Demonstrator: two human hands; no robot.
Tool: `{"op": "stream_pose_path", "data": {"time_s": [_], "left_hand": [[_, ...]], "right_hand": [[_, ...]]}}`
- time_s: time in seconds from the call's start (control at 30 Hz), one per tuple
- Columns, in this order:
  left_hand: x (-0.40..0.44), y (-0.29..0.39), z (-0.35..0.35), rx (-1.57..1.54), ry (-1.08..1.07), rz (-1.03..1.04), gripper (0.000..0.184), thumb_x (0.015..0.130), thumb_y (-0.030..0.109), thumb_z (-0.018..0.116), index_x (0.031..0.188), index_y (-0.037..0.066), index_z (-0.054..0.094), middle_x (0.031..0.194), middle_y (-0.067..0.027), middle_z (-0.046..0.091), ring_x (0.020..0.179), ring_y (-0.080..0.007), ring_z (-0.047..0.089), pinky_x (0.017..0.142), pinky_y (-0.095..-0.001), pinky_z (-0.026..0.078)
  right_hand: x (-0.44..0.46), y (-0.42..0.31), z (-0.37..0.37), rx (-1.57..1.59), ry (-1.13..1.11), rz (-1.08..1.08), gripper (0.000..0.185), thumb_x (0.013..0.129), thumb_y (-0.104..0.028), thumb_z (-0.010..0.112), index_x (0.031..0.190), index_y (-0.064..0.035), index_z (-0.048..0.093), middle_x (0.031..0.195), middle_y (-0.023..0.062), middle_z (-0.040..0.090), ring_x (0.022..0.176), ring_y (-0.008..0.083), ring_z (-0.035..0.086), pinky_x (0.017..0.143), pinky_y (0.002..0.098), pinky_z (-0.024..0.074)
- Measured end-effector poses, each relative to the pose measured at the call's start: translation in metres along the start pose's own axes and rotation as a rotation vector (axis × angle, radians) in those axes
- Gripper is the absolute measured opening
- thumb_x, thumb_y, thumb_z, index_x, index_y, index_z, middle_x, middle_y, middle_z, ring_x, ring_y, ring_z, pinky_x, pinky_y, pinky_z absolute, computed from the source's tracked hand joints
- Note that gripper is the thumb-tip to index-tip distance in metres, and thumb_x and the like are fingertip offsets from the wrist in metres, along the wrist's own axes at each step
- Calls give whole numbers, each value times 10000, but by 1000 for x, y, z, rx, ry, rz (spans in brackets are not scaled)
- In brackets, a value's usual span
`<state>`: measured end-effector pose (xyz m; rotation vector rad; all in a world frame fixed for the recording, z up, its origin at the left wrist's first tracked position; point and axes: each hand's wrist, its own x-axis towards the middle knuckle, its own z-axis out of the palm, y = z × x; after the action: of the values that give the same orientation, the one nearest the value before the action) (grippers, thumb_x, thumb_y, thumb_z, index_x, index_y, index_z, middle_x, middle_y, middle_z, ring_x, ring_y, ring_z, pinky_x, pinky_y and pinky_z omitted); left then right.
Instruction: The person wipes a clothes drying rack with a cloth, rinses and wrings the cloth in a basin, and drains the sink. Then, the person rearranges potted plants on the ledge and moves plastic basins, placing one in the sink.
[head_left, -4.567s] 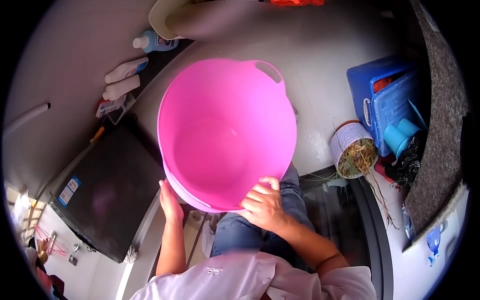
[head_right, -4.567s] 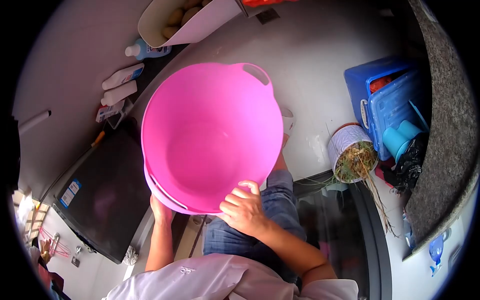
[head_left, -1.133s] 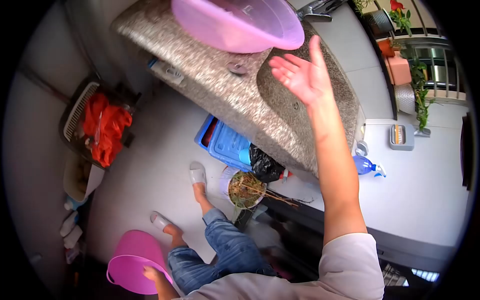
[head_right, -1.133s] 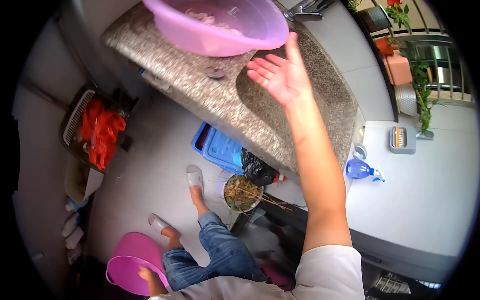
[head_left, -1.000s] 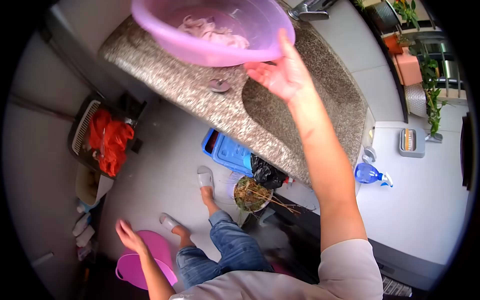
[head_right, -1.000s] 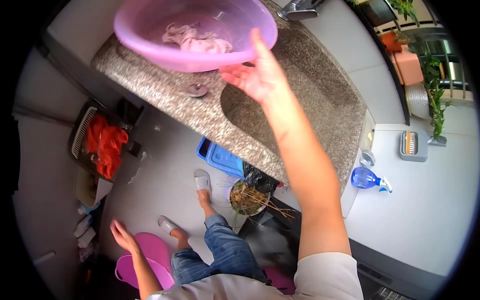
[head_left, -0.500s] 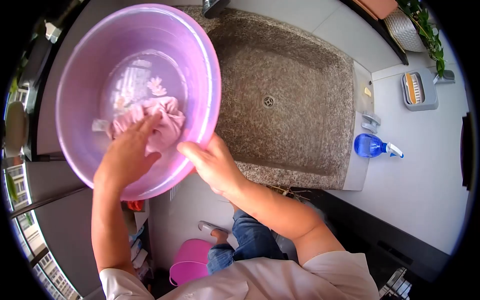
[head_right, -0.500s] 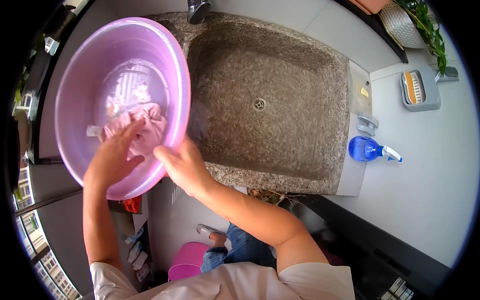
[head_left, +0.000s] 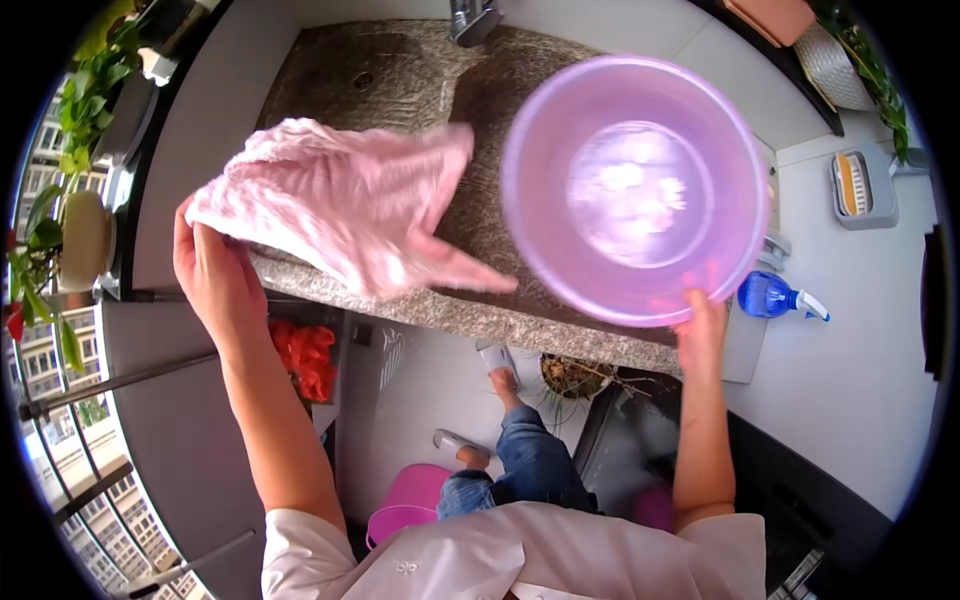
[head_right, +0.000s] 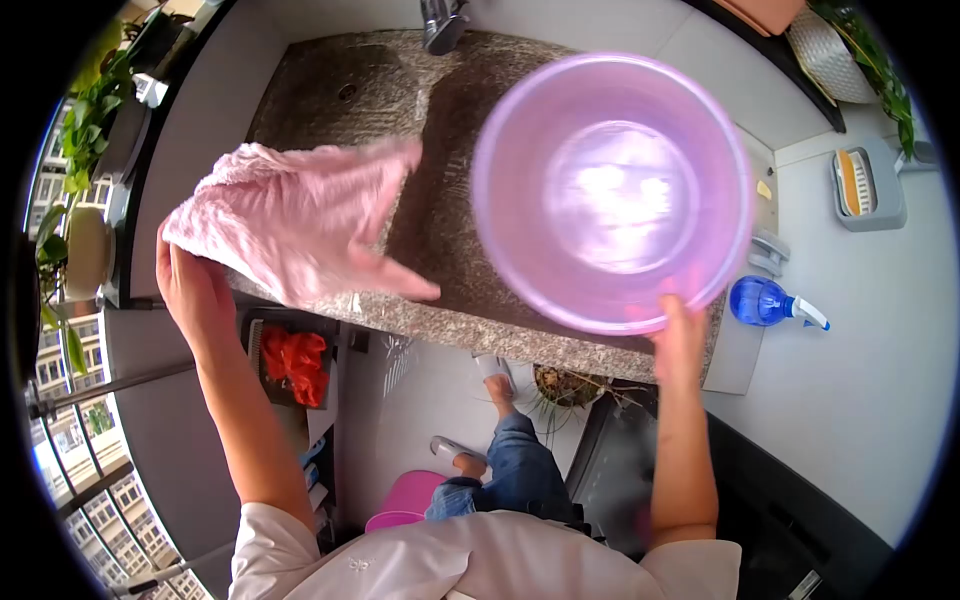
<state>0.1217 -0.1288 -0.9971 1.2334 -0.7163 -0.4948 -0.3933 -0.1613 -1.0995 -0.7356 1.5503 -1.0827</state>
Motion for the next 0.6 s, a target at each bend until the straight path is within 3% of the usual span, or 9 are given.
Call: {"op": "stream_pose_path", "data": {"time_s": [0.03,0.13,0.23,0.27,0.3,0.37,0.43,0.53,0.6], "left_hand": [[12,-5,-8,-63,42,-2,169,1012,116,528,1097,-16,591,924,-41,648,839,-80,609,743,-218,491],[36,-45,-46,155,102,61,172,991,87,514,1068,-17,627,916,-46,669,817,-97,625,722,-221,495],[27,-100,-79,612,45,30,208,933,109,580,1071,-17,670,845,-55,692,745,-99,608,690,-238,486],[21,-119,-92,779,5,49,274,881,142,628,1113,8,688,794,-86,697,714,-135,610,705,-276,493],[8,-113,-87,993,-44,-98,378,870,198,669,1208,31,653,912,-134,685,800,-182,640,761,-313,512],[-14,-121,-91,1229,-17,144,477,879,253,689,1291,33,592,1080,-157,636,928,-197,646,815,-330,520],[-39,-102,-91,1053,53,164,442,921,199,671,1317,38,558,1180,-154,586,1013,-206,630,859,-332,519],[-94,-77,-94,720,227,146,306,972,122,604,1254,7,579,1161,-116,605,1001,-178,617,877,-301,503],[-146,-70,-107,594,250,65,222,992,83,563,1193,-10,584,1142,-88,610,996,-154,599,890,-280,487]], "right_hand": [[21,9,-27,-155,67,-69,663,857,-66,537,1473,22,311,1211,257,593,1069,347,644,795,448,598],[39,3,-43,-949,353,-667,636,841,-68,537,1454,-17,375,1157,257,641,1035,355,657,815,451,545],[37,9,-21,-935,448,-718,597,837,-71,526,1424,-38,424,1203,259,625,1035,365,652,888,459,494],[29,7,-7,-916,440,-624,578,838,-73,531,1407,-31,439,1202,254,628,1036,358,655,903,450,489],[18,1,10,-896,430,-531,559,839,-75,535,1390,-24,454,1200,249,632,1037,350,657,918,441,484],[19,9,16,-798,358,-438,536,841,-74,543,1367,-6,467,1190,237,640,1007,341,666,911,433,492],[40,54,7,-647,226,-437,529,840,-68,548,1354,18,461,1173,223,649,945,336,680,870,433,515],[31,50,55,-155,68,42,394,853,-73,554,1218,65,506,1014,160,647,801,277,675,630,390,575],[42,53,60,-9,-72,177,372,846,-80,565,1193,45,519,988,156,638,800,255,670,600,352,569]]}}
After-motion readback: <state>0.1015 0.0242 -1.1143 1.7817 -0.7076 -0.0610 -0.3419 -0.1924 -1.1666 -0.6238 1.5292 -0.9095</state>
